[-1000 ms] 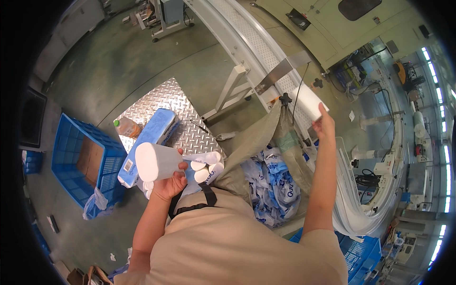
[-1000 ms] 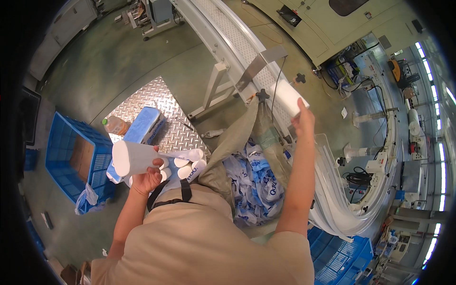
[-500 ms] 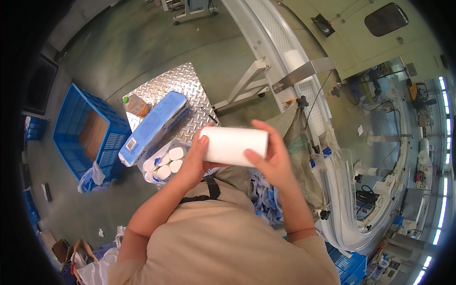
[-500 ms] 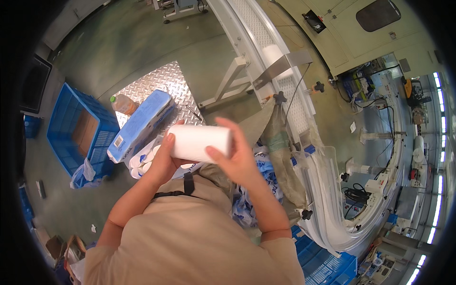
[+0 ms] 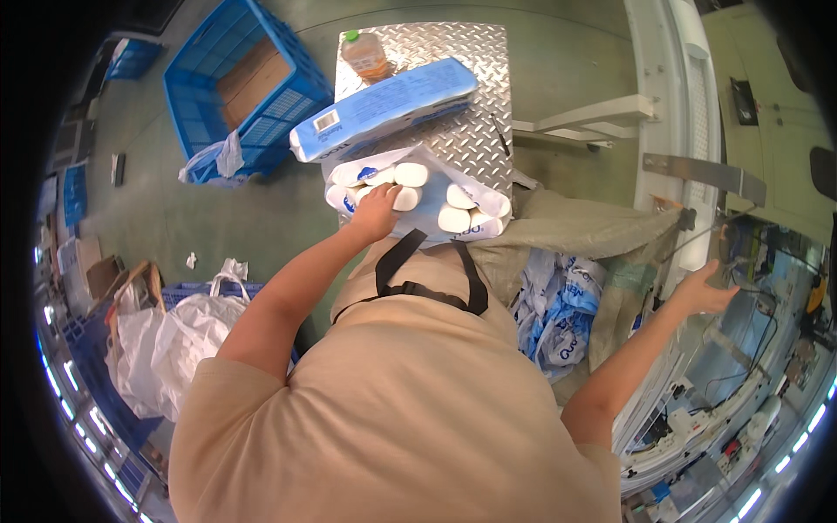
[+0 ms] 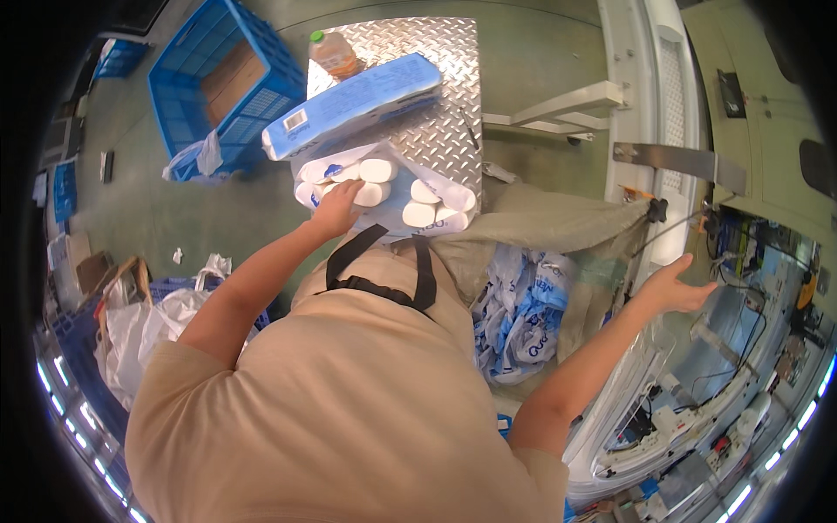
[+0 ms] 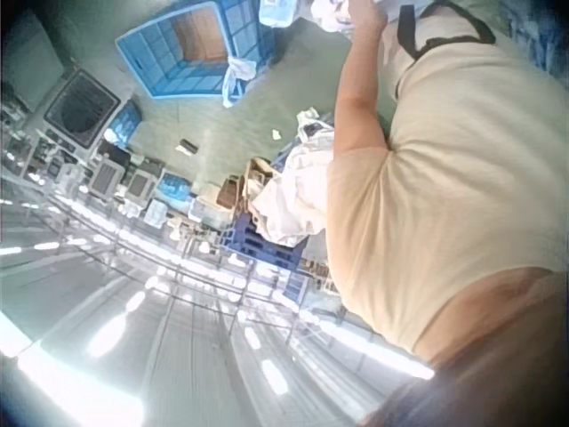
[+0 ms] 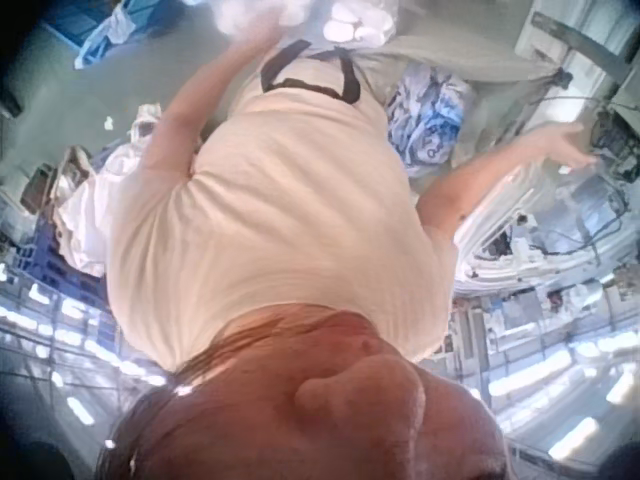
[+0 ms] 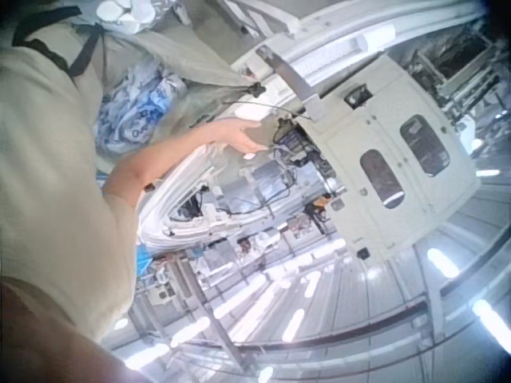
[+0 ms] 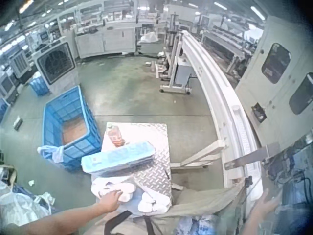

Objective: The person takes individual rolls of toilet paper from a large bag and places them into a plastic outer packaging sleeve on a metal table, eventually lifting the filled pack.

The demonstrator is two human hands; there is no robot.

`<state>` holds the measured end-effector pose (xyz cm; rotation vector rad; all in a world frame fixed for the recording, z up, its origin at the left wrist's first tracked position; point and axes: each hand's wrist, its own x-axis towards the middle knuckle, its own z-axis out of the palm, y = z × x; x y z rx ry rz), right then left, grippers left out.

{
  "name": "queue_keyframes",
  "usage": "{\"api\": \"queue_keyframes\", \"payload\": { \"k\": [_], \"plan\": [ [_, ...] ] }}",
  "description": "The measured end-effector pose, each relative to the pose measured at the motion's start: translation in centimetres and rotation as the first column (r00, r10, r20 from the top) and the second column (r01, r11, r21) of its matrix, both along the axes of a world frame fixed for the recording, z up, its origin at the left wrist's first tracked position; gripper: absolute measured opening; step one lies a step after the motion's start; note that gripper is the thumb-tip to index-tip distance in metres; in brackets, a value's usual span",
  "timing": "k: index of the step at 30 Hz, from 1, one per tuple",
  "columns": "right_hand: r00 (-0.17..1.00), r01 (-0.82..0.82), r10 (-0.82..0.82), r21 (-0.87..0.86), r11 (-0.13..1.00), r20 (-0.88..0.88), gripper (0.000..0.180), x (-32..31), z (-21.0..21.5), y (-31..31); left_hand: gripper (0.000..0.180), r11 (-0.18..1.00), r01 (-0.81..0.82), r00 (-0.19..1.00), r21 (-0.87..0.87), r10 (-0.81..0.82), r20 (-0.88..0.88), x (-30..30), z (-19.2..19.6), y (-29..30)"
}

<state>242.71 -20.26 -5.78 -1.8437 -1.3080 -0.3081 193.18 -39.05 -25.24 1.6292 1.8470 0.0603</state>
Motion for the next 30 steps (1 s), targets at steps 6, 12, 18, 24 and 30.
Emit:
{"api": "queue_keyframes", "payload": {
  "k": [6, 12, 18, 24, 30],
  "plan": [
    [0.18, -0.949, 0.693, -0.307, -0.063, -0.698, 0.044, -25.0, -9.2, -7.5, 0.089, 0.9, 0.437, 0.826, -0.007, -0.404, -0.394, 1.3, -2.0, 2.7],
    [0.119, -0.377, 0.989, -0.926, -0.035, -0.086, 0.088, -28.5, -22.1, -9.1, 0.09, 0.882, 0.445, 0.716, -0.156, -0.455, -0.53, 2.4, -3.8, 5.3],
    [-0.03, -0.156, 0.989, -0.978, 0.138, 0.145, 0.081, -29.4, -25.6, -9.0, 0.088, 0.93, 0.366, 0.812, -0.041, -0.34, -0.475, 2.8, -5.4, 5.4],
    [0.366, -0.592, 0.906, -0.804, 0.051, -0.212, 0.069, -27.2, -17.4, -7.3, 0.087, 0.972, -0.178, 0.977, 0.154, 0.194, -0.094, 0.7, 2.8, 4.7],
    [0.335, -0.937, 0.73, -0.292, 0.192, -0.596, 0.059, -22.9, -7.0, -6.9, 0.067, 0.43, -0.645, -0.267, -0.632, 0.648, 0.714, -6.4, 11.3, 0.8]
  ]
}}
